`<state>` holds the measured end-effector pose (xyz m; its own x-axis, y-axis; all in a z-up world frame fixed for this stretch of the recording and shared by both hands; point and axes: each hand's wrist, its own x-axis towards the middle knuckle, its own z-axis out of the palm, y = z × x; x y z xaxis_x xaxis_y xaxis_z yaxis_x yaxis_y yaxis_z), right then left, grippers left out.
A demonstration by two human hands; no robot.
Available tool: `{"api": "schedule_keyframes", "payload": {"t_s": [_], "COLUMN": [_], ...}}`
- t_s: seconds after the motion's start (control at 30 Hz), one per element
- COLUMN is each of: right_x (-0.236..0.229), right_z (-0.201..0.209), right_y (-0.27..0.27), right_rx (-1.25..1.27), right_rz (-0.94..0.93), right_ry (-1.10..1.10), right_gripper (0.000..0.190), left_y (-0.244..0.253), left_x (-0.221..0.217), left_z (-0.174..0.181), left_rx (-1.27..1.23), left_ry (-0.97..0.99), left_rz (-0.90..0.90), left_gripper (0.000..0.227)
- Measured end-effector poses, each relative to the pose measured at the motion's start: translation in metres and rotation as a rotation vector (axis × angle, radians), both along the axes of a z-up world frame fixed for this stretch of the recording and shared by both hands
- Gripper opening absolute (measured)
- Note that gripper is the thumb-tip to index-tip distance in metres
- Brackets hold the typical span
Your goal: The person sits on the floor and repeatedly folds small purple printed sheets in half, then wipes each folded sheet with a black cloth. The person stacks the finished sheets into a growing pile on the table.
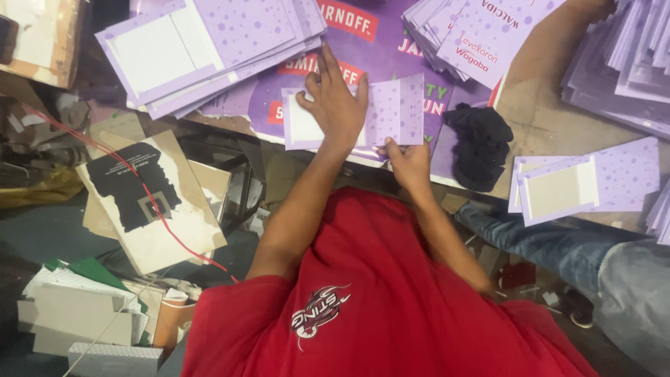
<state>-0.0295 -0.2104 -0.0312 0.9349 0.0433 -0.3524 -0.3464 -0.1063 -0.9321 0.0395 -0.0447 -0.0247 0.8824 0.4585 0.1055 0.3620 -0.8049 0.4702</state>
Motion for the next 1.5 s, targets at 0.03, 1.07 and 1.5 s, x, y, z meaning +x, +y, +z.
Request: {"api": "schedule_keyframes", "payload": {"t_s": [0.03,1.07,1.5], "right_x": [0.004,0.122,0.120], "right_z": [0.010,0.012,0.010], "right_y": [0.005,0.049,0.050], "right_rx": [-0.009,-0.463,-0.530], "right_rz": [-0.035,0.099,0.086], "right_ry": [-0.006,-0.133,-0.208], "right_gripper": [0.030,0.015,0.021], "left_y": [0.003,0.087,0.094], "left_x": [0.002,-0.062,-0.058], "left_z": [-0.004,0.083,0.077], "left_rx": [-0.045,-0.715,-0.717], "left_ry": [-0.037,-0.135,-0.125], "left_rz": [-0.024,-0.075,-0.089], "left_gripper": [0.086,0.019,0.018]}}
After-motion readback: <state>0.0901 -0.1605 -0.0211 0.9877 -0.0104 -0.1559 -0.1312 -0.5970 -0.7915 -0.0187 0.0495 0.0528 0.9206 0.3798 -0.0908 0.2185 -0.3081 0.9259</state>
